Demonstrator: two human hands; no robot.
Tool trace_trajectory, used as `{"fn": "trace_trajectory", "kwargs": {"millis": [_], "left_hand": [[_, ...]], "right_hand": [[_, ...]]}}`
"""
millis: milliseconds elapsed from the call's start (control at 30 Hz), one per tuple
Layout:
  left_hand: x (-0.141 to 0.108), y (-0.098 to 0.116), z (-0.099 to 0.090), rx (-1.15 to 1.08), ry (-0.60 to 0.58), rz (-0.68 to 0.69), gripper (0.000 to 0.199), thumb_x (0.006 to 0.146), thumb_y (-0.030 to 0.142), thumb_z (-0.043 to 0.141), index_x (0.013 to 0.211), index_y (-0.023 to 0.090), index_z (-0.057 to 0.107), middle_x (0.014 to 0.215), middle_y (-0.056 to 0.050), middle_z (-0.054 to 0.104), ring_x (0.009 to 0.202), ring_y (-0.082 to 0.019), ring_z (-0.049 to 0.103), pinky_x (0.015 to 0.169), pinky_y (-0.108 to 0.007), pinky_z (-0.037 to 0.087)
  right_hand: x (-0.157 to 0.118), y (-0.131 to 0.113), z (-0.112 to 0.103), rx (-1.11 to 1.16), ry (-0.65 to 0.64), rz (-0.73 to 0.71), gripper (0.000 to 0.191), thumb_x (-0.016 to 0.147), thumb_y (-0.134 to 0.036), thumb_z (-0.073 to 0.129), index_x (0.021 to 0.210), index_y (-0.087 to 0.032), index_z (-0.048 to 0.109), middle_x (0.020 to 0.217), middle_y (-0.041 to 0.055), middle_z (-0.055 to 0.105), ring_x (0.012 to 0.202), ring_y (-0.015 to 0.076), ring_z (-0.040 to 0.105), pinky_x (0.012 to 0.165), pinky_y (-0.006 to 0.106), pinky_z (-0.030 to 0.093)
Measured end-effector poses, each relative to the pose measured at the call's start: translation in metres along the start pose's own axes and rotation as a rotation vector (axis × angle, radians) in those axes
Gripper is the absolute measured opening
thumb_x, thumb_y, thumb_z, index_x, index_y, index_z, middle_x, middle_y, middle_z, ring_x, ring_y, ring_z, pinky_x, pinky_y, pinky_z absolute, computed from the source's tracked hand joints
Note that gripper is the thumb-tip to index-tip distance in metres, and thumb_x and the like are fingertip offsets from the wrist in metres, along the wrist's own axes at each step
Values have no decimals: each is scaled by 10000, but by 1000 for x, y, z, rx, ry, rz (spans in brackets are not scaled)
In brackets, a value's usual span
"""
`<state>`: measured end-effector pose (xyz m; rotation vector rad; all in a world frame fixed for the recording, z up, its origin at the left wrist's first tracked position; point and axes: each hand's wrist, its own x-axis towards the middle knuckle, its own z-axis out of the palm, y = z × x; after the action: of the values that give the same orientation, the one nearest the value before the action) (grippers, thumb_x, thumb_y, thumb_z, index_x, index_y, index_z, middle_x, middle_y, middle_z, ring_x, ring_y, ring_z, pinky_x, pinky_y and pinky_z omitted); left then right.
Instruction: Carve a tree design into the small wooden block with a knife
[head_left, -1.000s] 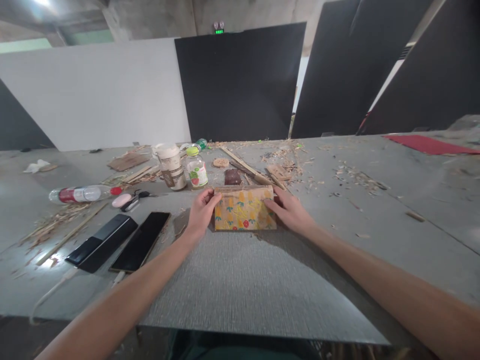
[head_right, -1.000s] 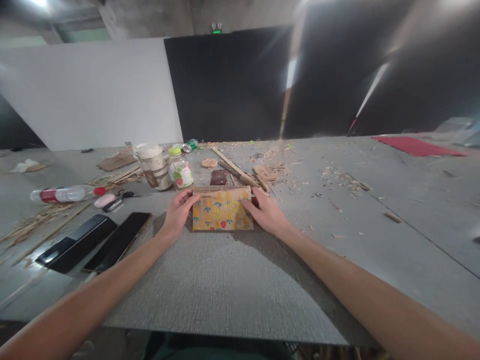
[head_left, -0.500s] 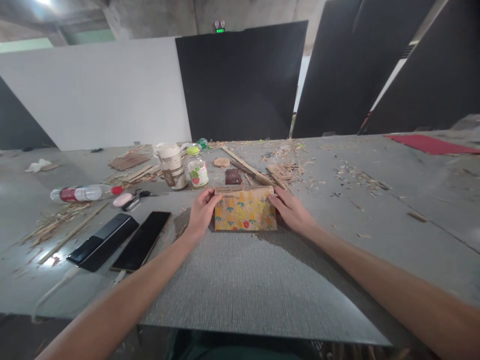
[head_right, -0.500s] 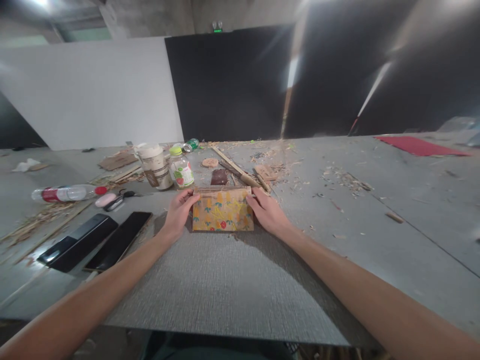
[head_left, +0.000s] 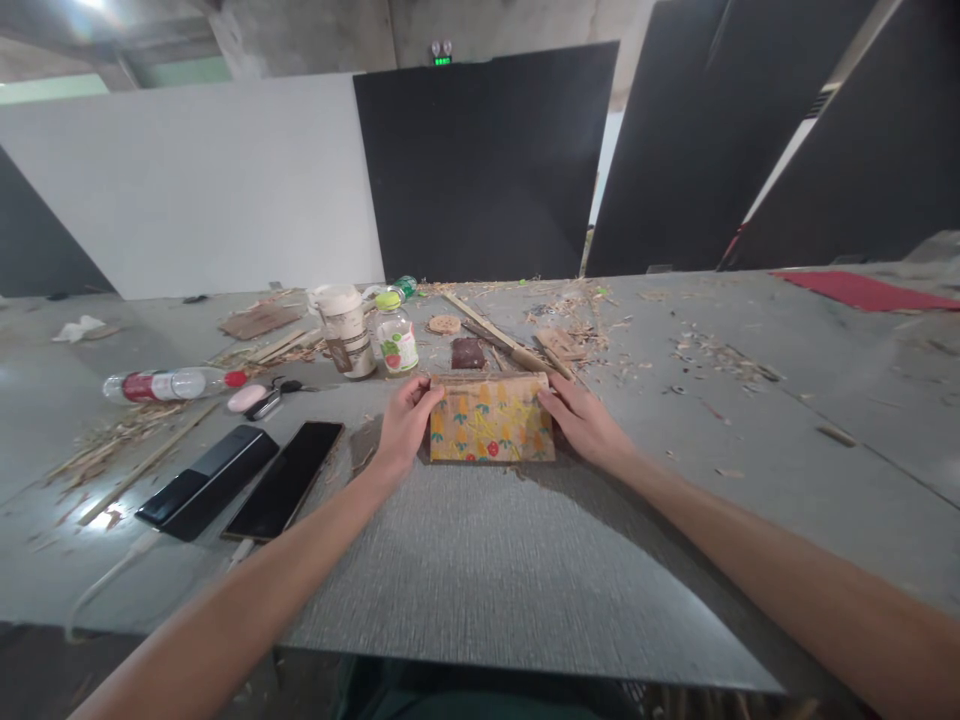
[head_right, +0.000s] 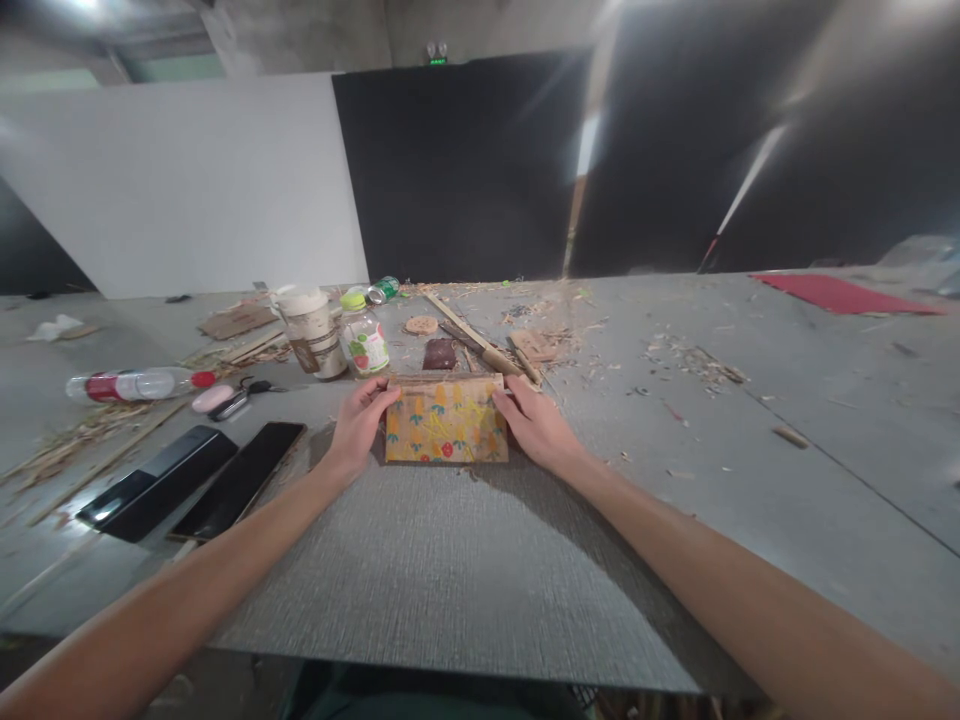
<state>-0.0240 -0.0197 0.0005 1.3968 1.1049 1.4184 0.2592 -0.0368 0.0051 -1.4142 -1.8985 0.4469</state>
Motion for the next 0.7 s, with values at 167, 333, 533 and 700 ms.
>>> {"fn": "trace_trajectory", "kwargs": {"millis": [167, 333, 533, 700], "left_hand": [[0, 0, 0, -2, -2, -8, 303, 857, 455, 739, 752, 219, 579, 704, 22, 558, 656, -156, 513, 606, -268, 383], [0, -1, -1, -1, 1, -8, 292, 861, 446, 744, 756, 220, 592, 703, 20, 565, 656, -161, 527, 602, -270, 388], [-1, -2, 0, -25, -2, -9, 280, 857, 443, 741, 763, 222, 598, 726, 17, 583, 657, -156, 533, 600, -265, 416], [-1, -3, -1, -29, -7, -5, 282, 866, 433, 743, 764, 216, 594, 725, 18, 580, 660, -150, 530, 609, -262, 415]], "right_hand": [[0, 0, 0, 3, 1, 4, 357, 1060, -560, 406, 861, -265, 427, 884, 62, 659, 852, 267, 622, 744, 397, 470], [0, 1, 0, 1, 0, 9, 359, 1056, -559, 411, 849, -266, 425, 862, 61, 659, 829, 265, 620, 717, 389, 469], [-1, 0, 0, 3, -1, 11, 358, 1054, -568, 410, 858, -269, 433, 873, 65, 671, 832, 275, 622, 720, 400, 459], [-1, -1, -1, 6, -13, 33, 356, 1048, -578, 403, 884, -267, 451, 925, 76, 690, 876, 287, 636, 747, 406, 457]]}}
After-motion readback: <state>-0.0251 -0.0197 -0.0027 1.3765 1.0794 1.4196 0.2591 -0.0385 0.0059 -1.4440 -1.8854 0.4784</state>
